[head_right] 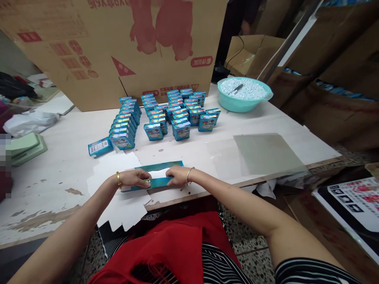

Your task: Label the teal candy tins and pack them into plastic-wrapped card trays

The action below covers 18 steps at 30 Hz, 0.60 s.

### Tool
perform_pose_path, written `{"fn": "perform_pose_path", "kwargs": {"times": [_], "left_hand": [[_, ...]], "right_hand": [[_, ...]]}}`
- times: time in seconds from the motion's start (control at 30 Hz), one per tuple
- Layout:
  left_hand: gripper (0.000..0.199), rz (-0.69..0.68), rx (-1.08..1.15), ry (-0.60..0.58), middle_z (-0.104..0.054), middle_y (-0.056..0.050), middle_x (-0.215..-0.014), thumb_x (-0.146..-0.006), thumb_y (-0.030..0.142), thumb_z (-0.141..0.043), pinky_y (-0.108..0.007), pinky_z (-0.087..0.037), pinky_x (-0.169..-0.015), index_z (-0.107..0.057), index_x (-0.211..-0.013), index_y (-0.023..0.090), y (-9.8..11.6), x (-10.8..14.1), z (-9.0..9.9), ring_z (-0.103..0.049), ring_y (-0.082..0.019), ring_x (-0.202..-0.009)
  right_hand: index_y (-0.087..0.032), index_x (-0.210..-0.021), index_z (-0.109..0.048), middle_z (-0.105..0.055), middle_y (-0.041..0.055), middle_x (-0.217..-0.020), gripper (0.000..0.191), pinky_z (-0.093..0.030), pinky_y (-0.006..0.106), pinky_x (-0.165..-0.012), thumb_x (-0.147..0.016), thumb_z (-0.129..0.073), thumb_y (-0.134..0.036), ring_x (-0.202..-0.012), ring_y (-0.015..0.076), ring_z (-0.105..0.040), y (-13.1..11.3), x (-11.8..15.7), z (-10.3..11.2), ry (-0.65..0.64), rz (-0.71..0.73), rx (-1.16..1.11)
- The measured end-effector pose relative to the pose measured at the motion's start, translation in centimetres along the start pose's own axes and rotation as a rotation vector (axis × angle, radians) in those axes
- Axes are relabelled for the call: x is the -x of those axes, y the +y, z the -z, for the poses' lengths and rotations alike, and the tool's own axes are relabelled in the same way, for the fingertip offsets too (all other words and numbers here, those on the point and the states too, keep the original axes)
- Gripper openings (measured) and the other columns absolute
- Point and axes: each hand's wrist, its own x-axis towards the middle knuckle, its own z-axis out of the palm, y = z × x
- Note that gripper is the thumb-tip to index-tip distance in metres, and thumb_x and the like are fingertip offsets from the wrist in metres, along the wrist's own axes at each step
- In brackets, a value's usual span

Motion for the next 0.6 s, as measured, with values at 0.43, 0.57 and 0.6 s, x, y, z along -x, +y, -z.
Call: {"fn": "perform_pose_path", "kwargs": {"times": [0.43,0.57,0.6], "left_hand": [[0.017,-0.166,-0.556,0.811,-0.061,-0.007,-0.096,-0.086,0.030,-0.053,-0.030,-0.047,-0.070,-0.062,-0.094,0.019,4.5,-4.3,-10.0,-0.060,-0.017,-0.076],[0.036,-0.389,-0.853,0.789,-0.061,-0.010,-0.115,-0.089,0.014,-0.041,-0.038,-0.043,-0.093,-0.055,-0.122,0.021,3.9,-1.6,-5.7,-0.055,-0.023,-0.111],[0.043,-0.394,-0.954,0.761,-0.059,-0.010,-0.123,-0.087,0.008,-0.040,-0.043,-0.038,-0.099,-0.053,-0.126,0.023,3.1,-0.6,-4.3,-0.048,-0.025,-0.122]], "right_hand": [[-0.013,-0.105,-0.066,-0.041,0.0166,-0.141,0.031,-0.035,0.046,-0.096,-0.075,-0.062,-0.009,-0.126,0.0327,-0.037,2.8,2.7,0.2,0.417,0.018,0.446],[-0.014,-0.133,-0.045,-0.049,0.0182,-0.130,0.053,-0.042,0.042,-0.085,-0.083,-0.058,-0.018,-0.109,0.0288,-0.048,-0.6,5.3,-3.8,0.597,-0.005,0.349],[-0.016,-0.135,-0.042,-0.049,0.0177,-0.128,0.054,-0.043,0.040,-0.082,-0.084,-0.059,-0.024,-0.105,0.0277,-0.049,-1.6,5.5,-5.1,0.621,0.013,0.316]]}}
